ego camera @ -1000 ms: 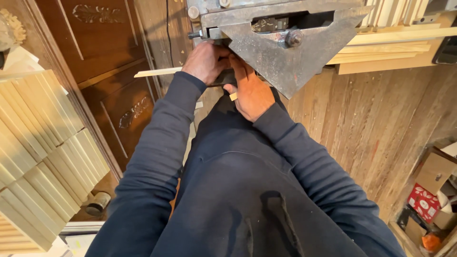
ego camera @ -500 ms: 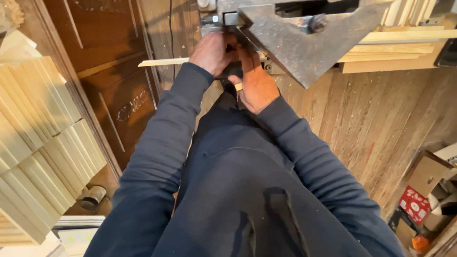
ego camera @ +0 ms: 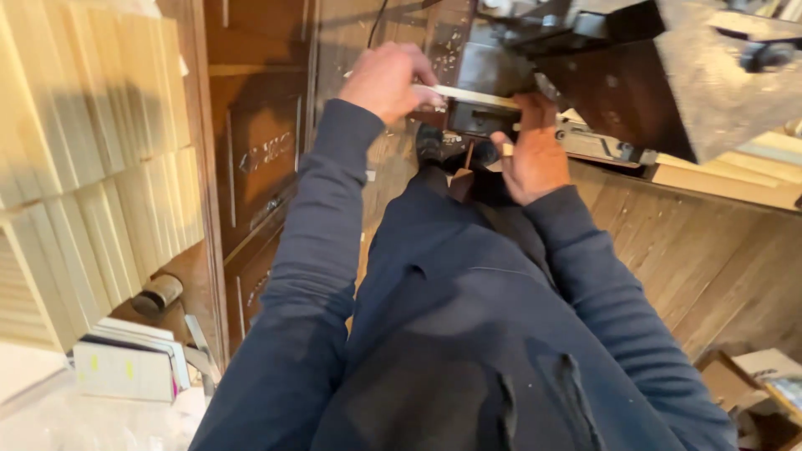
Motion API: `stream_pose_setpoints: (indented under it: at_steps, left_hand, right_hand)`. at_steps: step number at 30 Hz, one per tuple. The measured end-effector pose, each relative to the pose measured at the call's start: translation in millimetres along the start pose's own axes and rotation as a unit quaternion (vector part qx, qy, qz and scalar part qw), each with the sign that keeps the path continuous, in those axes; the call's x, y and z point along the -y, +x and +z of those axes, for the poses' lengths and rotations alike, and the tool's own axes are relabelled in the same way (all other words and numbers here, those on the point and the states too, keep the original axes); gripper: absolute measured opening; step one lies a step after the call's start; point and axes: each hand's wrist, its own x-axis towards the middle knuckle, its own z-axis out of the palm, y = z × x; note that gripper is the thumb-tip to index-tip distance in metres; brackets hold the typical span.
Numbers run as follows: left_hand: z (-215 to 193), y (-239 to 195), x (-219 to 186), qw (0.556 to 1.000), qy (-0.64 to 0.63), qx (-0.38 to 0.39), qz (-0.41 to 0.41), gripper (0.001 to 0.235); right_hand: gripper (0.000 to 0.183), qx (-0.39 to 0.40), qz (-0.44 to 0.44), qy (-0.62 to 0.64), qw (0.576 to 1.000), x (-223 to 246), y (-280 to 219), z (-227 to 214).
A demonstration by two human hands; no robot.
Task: Joining wooden frame molding pieces together using a framing joiner machine.
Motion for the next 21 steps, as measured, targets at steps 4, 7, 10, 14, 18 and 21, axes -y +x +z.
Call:
stream_pose_setpoints:
  at_steps: [4, 7, 10, 14, 18, 21]
  left_hand:
    - [-15.8, -46.8, 65.1, 0.991, -0.079, -0.105, -0.002, 0.031]
    - [12.7, -63.2, 116.7, 0.92, -0.35, -0.175, -0.008, 0.039]
    - [53.6, -62.2, 134.0, 0.761, -0.616, -0.202, 0.026, 0.041]
    - [102.3, -46.0, 132.4, 0.564, -0.791, -0.218, 0.092, 0.032]
    - [134.4, -31.6, 141.3, 0.494, -0.827, -0.239, 0.12, 0.023]
    - [148.6, -20.3, 154.0, 0.461, -0.844, -0.229, 0.152, 0.019]
  right_hand:
    - [0.059, 0.005, -0.022, -0.032, 0.999, 3.1, 0.0, 2.1]
    - [0.059, 0.022, -0.001, -0.035, 0.999, 0.7, -0.4, 2.6]
    - [0.057, 0.025, -0.026, -0.042, 0.998, -3.5, -1.5, 4.3]
    - [0.055, 0.034, -0.056, -0.058, 0.996, -9.0, 0.4, 4.5]
    - [0.054, 0.046, -0.093, -0.077, 0.992, -9.8, 1.2, 2.8]
    - [0.054, 0.049, -0.096, -0.075, 0.991, -6.4, 3.9, 2.8]
